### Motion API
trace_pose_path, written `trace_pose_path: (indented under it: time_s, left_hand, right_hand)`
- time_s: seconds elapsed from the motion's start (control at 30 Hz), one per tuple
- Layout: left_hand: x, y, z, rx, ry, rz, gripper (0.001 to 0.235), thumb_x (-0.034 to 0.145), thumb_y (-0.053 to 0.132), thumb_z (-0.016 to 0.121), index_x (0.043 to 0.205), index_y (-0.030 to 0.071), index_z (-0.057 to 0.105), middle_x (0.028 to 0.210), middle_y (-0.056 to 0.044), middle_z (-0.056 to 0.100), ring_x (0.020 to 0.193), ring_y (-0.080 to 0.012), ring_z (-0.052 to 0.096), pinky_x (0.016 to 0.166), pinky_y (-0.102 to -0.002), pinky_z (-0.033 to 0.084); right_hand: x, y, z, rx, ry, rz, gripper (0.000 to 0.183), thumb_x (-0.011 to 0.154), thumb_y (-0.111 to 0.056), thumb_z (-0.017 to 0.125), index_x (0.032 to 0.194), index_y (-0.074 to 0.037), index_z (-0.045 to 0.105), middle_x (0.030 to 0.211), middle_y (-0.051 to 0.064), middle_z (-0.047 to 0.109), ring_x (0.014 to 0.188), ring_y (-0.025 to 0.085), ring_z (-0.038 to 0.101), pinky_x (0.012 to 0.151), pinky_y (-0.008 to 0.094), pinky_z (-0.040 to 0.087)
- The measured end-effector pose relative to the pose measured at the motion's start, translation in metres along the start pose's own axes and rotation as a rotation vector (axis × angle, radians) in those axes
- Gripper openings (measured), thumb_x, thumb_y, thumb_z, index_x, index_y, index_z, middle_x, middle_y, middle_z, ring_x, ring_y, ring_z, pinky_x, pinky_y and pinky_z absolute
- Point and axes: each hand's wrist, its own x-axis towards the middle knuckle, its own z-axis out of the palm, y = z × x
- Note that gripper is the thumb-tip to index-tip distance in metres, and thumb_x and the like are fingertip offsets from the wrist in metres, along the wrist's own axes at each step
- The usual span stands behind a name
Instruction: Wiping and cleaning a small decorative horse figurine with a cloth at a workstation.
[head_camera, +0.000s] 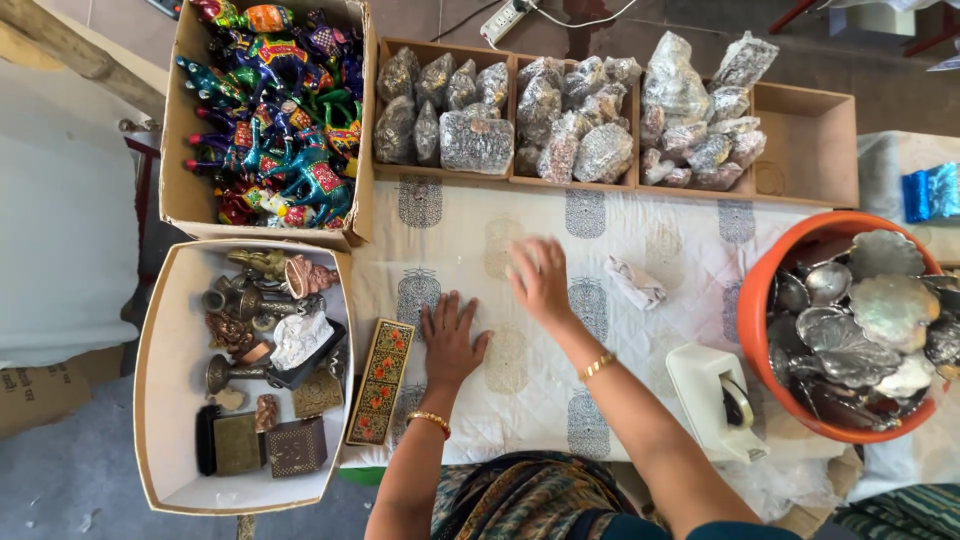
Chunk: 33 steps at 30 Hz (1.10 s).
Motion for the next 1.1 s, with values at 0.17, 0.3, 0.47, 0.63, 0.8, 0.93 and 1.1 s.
trace_pose_path:
  time_s: [0.17, 0.3, 0.47, 0.63, 0.8, 0.93, 1.1]
  left_hand:
    - [-0.003, -0.004, 0.009, 0.011, 0.018, 0.011, 0.062, 0.09, 0.05, 0.063, 0.141, 0.015, 0.058, 0.151, -0.019, 0.047, 0.146, -0.0366, 0.035, 0.122, -0.063, 0.016]
    - [-0.003, -0.006, 0.011, 0.058, -0.048, 0.007, 0.064, 0.092, 0.051, 0.062, 0.145, 0.016, 0.054, 0.153, -0.019, 0.043, 0.148, -0.0357, 0.031, 0.123, -0.063, 0.014]
    - [0.0, -0.006, 0.007, 0.037, -0.1, -0.009, 0.07, 0.09, 0.052, 0.065, 0.148, 0.016, 0.048, 0.155, -0.019, 0.039, 0.149, -0.0368, 0.027, 0.122, -0.063, 0.012]
    - [-0.009, 0.003, -0.005, -0.186, -0.09, -0.047, 0.076, 0.092, 0.046, 0.068, 0.153, 0.011, 0.04, 0.155, -0.021, 0.035, 0.148, -0.0395, 0.026, 0.12, -0.061, 0.013]
    - [-0.046, 0.029, -0.035, -0.067, -0.346, 0.02, 0.07, 0.09, 0.04, 0.068, 0.152, 0.018, 0.043, 0.156, -0.016, 0.035, 0.15, -0.0351, 0.026, 0.124, -0.055, 0.013]
    - [-0.089, 0.028, -0.046, 0.053, -0.559, 0.121, 0.064, 0.092, 0.044, 0.068, 0.148, 0.022, 0.045, 0.159, -0.015, 0.03, 0.152, -0.034, 0.02, 0.124, -0.055, 0.01]
    - [-0.128, 0.028, -0.07, 0.155, -0.853, -0.015, 0.074, 0.087, 0.043, 0.073, 0.151, 0.028, 0.04, 0.167, -0.006, 0.016, 0.154, -0.029, 0.01, 0.123, -0.055, 0.013]
  right_hand:
    - [-0.114, -0.002, -0.026, 0.026, -0.232, 0.048, 0.051, 0.091, -0.029, 0.069, 0.138, -0.012, 0.058, 0.143, 0.012, 0.052, 0.138, 0.031, 0.045, 0.121, 0.056, 0.028]
    - [-0.164, 0.002, -0.025, -0.005, -0.354, 0.183, 0.056, 0.094, -0.036, 0.069, 0.144, -0.017, 0.053, 0.157, 0.009, 0.041, 0.149, 0.03, 0.032, 0.122, 0.055, 0.022]
    - [-0.165, -0.003, -0.022, -0.013, -0.434, 0.304, 0.066, 0.09, -0.04, 0.07, 0.149, -0.021, 0.048, 0.165, 0.006, 0.03, 0.155, 0.027, 0.02, 0.123, 0.057, 0.015]
    - [-0.162, 0.006, -0.037, 0.071, -0.489, 0.282, 0.071, 0.087, -0.039, 0.072, 0.15, -0.019, 0.045, 0.165, 0.008, 0.026, 0.154, 0.029, 0.017, 0.122, 0.058, 0.014]
    - [-0.168, 0.025, -0.053, 0.157, -0.632, 0.226, 0.069, 0.084, -0.029, 0.076, 0.146, -0.019, 0.049, 0.167, 0.006, 0.027, 0.157, 0.028, 0.019, 0.126, 0.051, 0.021]
    - [-0.195, 0.03, -0.074, 0.11, -0.722, 0.157, 0.066, 0.086, -0.028, 0.076, 0.146, -0.02, 0.05, 0.167, 0.007, 0.027, 0.157, 0.028, 0.018, 0.126, 0.051, 0.02]
    - [-0.226, 0.034, -0.085, 0.158, -0.685, 0.096, 0.072, 0.081, -0.028, 0.078, 0.147, -0.021, 0.049, 0.166, 0.006, 0.025, 0.154, 0.028, 0.016, 0.122, 0.055, 0.014]
